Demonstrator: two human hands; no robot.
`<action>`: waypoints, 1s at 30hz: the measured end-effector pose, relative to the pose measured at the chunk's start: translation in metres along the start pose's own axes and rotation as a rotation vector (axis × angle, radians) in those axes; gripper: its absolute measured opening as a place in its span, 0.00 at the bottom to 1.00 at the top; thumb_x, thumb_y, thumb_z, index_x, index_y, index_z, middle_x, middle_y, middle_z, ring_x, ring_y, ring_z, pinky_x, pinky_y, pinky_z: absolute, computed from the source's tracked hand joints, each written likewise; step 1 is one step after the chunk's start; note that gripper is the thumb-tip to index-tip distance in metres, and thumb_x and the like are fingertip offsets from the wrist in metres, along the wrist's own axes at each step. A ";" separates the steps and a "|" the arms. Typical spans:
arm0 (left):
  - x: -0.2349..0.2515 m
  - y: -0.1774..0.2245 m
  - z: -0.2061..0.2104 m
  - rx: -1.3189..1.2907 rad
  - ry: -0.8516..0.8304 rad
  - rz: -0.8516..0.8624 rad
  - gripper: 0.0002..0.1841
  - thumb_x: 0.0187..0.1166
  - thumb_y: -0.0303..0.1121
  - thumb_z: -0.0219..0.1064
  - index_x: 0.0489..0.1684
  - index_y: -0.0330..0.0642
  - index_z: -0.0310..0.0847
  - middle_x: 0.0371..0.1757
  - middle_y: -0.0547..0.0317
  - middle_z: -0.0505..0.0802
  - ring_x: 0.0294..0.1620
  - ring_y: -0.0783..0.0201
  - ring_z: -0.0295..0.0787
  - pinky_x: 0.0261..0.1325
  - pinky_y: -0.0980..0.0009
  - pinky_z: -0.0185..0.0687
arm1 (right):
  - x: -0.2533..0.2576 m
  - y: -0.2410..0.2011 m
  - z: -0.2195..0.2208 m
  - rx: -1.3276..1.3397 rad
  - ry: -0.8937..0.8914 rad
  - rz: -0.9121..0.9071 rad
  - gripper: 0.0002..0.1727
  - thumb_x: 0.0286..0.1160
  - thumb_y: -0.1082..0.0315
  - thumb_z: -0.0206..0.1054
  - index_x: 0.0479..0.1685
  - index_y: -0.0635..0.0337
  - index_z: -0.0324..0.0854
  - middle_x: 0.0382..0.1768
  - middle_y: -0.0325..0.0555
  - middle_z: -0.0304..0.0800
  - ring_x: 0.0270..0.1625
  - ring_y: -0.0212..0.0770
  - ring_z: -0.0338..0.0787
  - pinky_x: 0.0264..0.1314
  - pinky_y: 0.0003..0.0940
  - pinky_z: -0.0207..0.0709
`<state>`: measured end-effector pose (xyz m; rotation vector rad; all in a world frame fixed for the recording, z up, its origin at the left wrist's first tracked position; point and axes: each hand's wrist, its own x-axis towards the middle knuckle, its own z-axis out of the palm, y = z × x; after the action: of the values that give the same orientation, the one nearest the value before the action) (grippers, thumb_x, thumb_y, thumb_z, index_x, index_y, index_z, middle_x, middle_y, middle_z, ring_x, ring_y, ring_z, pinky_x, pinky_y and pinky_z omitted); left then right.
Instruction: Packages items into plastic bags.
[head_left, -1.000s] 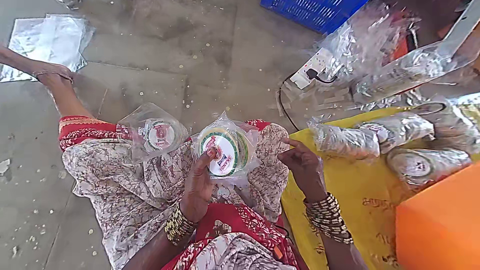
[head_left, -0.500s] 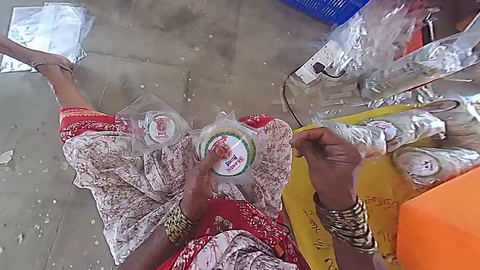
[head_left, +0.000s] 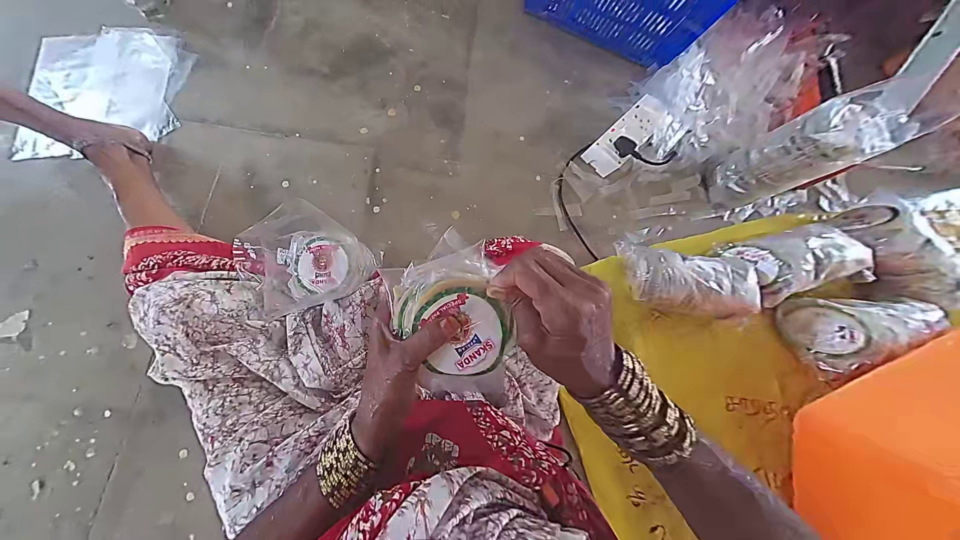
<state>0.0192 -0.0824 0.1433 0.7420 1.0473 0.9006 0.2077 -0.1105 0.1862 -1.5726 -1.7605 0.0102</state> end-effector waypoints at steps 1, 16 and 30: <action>0.001 0.000 -0.001 0.019 -0.008 0.008 0.40 0.53 0.33 0.82 0.69 0.32 0.68 0.48 0.61 0.94 0.48 0.69 0.94 0.53 0.70 0.93 | 0.003 0.004 -0.002 0.043 -0.015 0.018 0.12 0.81 0.67 0.62 0.29 0.59 0.86 0.30 0.43 0.90 0.36 0.36 0.90 0.37 0.30 0.82; -0.021 -0.005 -0.032 0.223 -0.359 0.179 0.34 0.58 0.42 0.85 0.68 0.50 0.78 0.56 0.77 0.94 0.58 0.78 0.90 0.65 0.75 0.87 | 0.005 0.009 -0.011 0.267 -0.242 0.066 0.13 0.83 0.65 0.62 0.32 0.58 0.86 0.29 0.42 0.89 0.33 0.32 0.88 0.35 0.29 0.81; -0.051 -0.008 -0.057 0.098 -0.547 -0.057 0.29 0.60 0.39 0.85 0.64 0.57 0.82 0.54 0.76 0.95 0.55 0.77 0.92 0.63 0.74 0.89 | -0.024 0.004 -0.010 0.254 -0.400 -0.046 0.12 0.81 0.67 0.61 0.29 0.57 0.84 0.27 0.44 0.87 0.29 0.39 0.89 0.27 0.36 0.81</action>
<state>-0.0437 -0.1258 0.1378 0.9674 0.6235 0.5505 0.2148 -0.1348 0.1788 -1.4102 -2.0040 0.5385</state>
